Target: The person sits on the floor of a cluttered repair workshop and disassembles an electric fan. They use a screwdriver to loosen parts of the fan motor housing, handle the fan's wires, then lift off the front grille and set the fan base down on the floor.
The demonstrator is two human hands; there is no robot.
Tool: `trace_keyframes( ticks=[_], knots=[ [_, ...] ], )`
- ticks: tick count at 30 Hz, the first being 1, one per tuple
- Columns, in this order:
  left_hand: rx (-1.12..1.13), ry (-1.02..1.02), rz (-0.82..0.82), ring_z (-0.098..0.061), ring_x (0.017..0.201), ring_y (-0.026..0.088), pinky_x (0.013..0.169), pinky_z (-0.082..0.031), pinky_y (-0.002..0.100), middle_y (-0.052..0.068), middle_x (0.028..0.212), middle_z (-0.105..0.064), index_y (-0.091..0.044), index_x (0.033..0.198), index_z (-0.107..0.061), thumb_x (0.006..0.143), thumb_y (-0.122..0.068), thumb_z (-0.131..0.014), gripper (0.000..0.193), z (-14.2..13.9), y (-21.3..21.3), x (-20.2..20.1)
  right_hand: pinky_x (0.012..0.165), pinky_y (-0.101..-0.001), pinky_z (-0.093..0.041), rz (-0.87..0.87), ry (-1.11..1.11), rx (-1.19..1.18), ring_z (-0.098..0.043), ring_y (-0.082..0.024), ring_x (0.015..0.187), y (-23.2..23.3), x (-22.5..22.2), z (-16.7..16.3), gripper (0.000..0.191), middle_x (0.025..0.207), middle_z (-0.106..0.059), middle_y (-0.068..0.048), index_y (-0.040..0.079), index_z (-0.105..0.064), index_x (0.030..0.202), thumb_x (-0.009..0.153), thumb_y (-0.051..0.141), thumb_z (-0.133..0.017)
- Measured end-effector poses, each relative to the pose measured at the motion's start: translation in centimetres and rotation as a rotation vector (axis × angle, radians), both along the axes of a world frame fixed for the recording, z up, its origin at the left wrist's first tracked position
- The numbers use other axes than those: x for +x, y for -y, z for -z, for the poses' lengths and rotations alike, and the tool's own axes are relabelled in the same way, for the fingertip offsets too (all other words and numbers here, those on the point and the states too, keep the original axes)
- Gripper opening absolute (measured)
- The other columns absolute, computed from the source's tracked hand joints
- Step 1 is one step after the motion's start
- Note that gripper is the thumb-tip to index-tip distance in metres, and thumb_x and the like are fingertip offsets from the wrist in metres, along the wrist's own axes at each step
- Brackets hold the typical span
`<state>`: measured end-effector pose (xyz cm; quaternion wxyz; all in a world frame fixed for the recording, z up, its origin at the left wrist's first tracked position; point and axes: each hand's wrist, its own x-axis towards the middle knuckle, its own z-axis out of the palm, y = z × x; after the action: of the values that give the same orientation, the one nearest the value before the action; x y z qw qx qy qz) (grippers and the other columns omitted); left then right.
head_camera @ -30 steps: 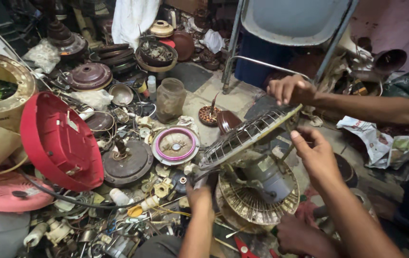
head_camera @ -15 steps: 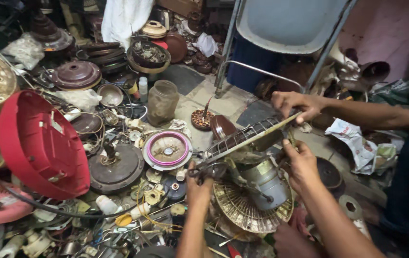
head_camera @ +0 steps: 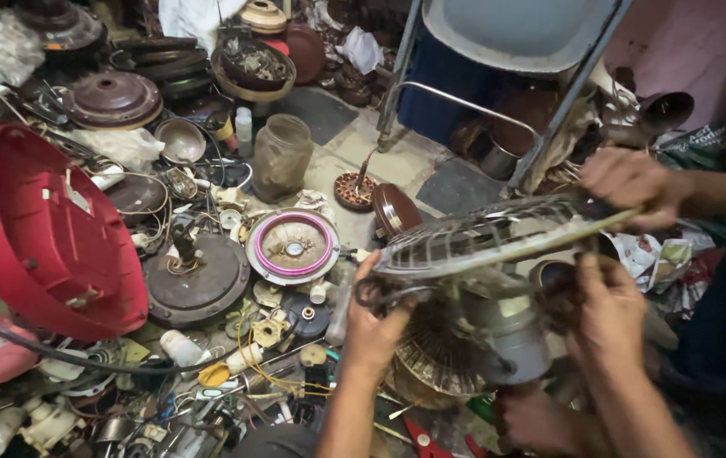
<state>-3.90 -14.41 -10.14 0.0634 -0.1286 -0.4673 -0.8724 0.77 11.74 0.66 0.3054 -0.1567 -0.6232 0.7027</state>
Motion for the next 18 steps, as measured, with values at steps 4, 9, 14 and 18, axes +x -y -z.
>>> trace_keyframes(
  ticks=[4,9,14,18],
  knots=[
    [-0.056,-0.116,0.006,-0.069,0.115,0.019,0.102,-0.053,0.032,0.013,0.126,-0.071,-0.006,0.148,-0.047,0.082,-0.001,-0.078,0.073,-2.6,-0.4,2.3,0.068,-0.0294,-0.054,-0.022,-0.13,0.064,-0.066,-0.015,0.083,-2.3,1.4,-0.6,0.02,0.103,-0.067,-0.003,0.007,-0.062,0.125,0.113,0.022,-0.067],
    [0.037,-0.015,0.128,-0.068,0.112,0.019,0.099,-0.055,0.033,0.01,0.125,-0.069,-0.01,0.146,-0.051,0.08,0.001,-0.079,0.072,-7.2,-2.4,5.7,0.061,-0.0257,-0.047,0.037,-0.123,0.137,-0.065,-0.01,0.087,-6.7,4.3,-2.7,0.028,0.109,-0.068,0.004,0.014,-0.061,0.131,0.106,0.024,-0.066],
    [-0.286,-0.157,-0.025,-0.061,0.128,0.028,0.107,-0.05,0.04,0.015,0.135,-0.063,-0.015,0.143,-0.057,0.07,-0.013,-0.086,0.079,-12.9,-4.4,8.7,0.077,-0.0305,-0.053,-0.022,-0.045,0.102,-0.064,-0.015,0.095,-6.2,6.6,-6.3,0.032,0.115,-0.066,-0.002,0.011,-0.059,0.136,0.108,0.023,-0.066],
    [-0.321,-0.263,0.105,-0.06,0.132,0.035,0.116,-0.048,0.043,0.02,0.141,-0.06,-0.02,0.152,-0.052,0.082,-0.023,-0.073,0.073,-17.4,-5.6,10.8,0.083,-0.032,-0.05,-0.117,0.065,-0.014,-0.061,-0.018,0.103,-1.4,3.3,-0.9,0.038,0.121,-0.064,-0.005,0.009,-0.057,0.139,0.104,0.022,-0.065]
  ],
)
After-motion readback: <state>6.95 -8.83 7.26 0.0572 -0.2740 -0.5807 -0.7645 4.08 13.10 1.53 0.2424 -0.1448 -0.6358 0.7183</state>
